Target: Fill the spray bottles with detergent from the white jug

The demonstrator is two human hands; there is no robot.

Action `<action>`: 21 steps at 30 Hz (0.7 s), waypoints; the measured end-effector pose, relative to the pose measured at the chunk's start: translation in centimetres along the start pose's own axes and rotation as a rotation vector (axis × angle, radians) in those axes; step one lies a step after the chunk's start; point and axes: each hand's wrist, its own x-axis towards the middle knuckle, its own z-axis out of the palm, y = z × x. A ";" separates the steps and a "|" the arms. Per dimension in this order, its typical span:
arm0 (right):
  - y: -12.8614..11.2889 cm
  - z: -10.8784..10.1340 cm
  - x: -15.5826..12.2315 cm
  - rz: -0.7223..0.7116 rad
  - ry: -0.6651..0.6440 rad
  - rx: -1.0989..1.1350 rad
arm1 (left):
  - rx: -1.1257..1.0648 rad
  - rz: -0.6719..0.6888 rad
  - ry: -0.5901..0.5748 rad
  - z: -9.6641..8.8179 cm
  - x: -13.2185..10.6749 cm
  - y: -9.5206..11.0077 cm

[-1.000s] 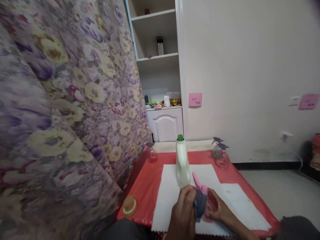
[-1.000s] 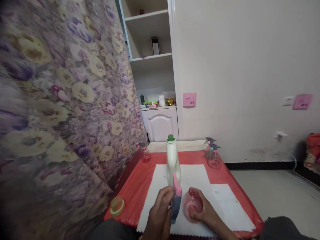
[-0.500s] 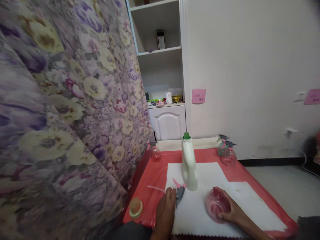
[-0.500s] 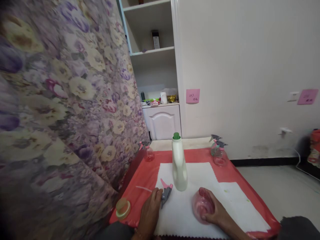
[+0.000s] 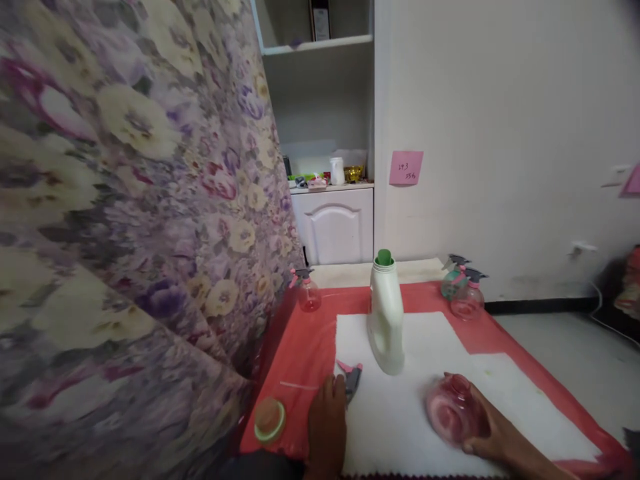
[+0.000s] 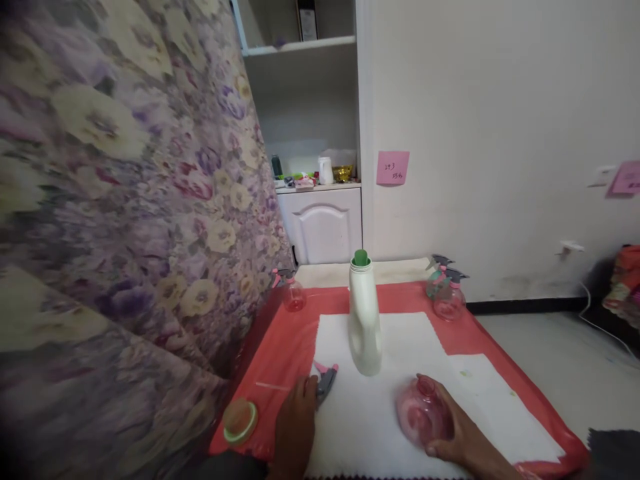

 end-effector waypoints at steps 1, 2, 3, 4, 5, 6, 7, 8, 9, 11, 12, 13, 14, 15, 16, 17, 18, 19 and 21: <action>-0.4 0.1 -0.2 0.013 -0.003 0.010 | 0.028 -0.007 -0.015 -0.1 0.2 -0.1; -0.9 0.1 -0.4 0.029 -0.003 0.018 | 0.035 -0.012 -0.021 -0.3 0.3 -0.2; -1.5 0.2 -0.5 0.043 -0.006 0.028 | 0.037 -0.016 -0.021 -0.3 0.4 -0.3; -2.1 0.3 -0.7 0.058 -0.016 0.032 | 0.035 -0.017 -0.020 -0.4 0.6 -0.4; -2.7 0.5 -0.7 0.072 -0.007 0.027 | 0.030 -0.013 -0.020 -0.3 0.7 -0.6; -3.2 0.6 -0.8 0.084 0.002 0.021 | 0.024 -0.010 -0.024 -0.3 0.8 -0.7; -3.6 0.8 -0.8 0.095 0.018 0.015 | 0.020 -0.008 -0.030 -0.2 0.9 -0.8; -3.9 1.0 -0.7 0.105 0.037 0.013 | 0.019 -0.006 -0.038 0.0 1.0 -0.9; -4.2 1.1 -0.6 0.111 0.052 0.019 | 0.019 -0.007 -0.048 0.2 1.1 -1.1; -4.7 1.4 -0.2 0.108 0.067 0.054 | 0.023 -0.012 -0.058 0.7 1.3 -1.4; -5.0 1.5 0.0 0.090 0.075 0.075 | 0.022 -0.013 -0.056 1.1 1.4 -1.7; -5.2 1.4 0.3 0.060 0.084 0.095 | 0.017 -0.010 -0.050 1.5 1.4 -1.9; -5.4 1.3 0.7 0.021 0.093 0.114 | 0.013 -0.007 -0.037 2.0 1.5 -2.2; -5.5 1.1 1.0 -0.016 0.100 0.130 | 0.013 0.001 -0.020 2.5 1.6 -2.4; -5.7 0.8 1.3 -0.046 0.102 0.143 | 0.012 0.015 0.002 3.0 1.6 -2.6; -6.0 0.4 1.7 -0.067 0.102 0.156 | 0.016 0.025 0.023 3.5 1.6 -2.8; -6.2 0.0 2.0 -0.078 0.097 0.172 | 0.026 0.015 0.047 3.9 1.6 -2.8; -6.5 -0.4 2.2 -0.085 0.094 0.188 | 0.035 0.003 0.063 4.3 1.6 -2.9; -7.2 -1.4 2.8 -0.106 0.093 0.203 | 0.037 -0.026 0.072 4.8 1.5 -2.8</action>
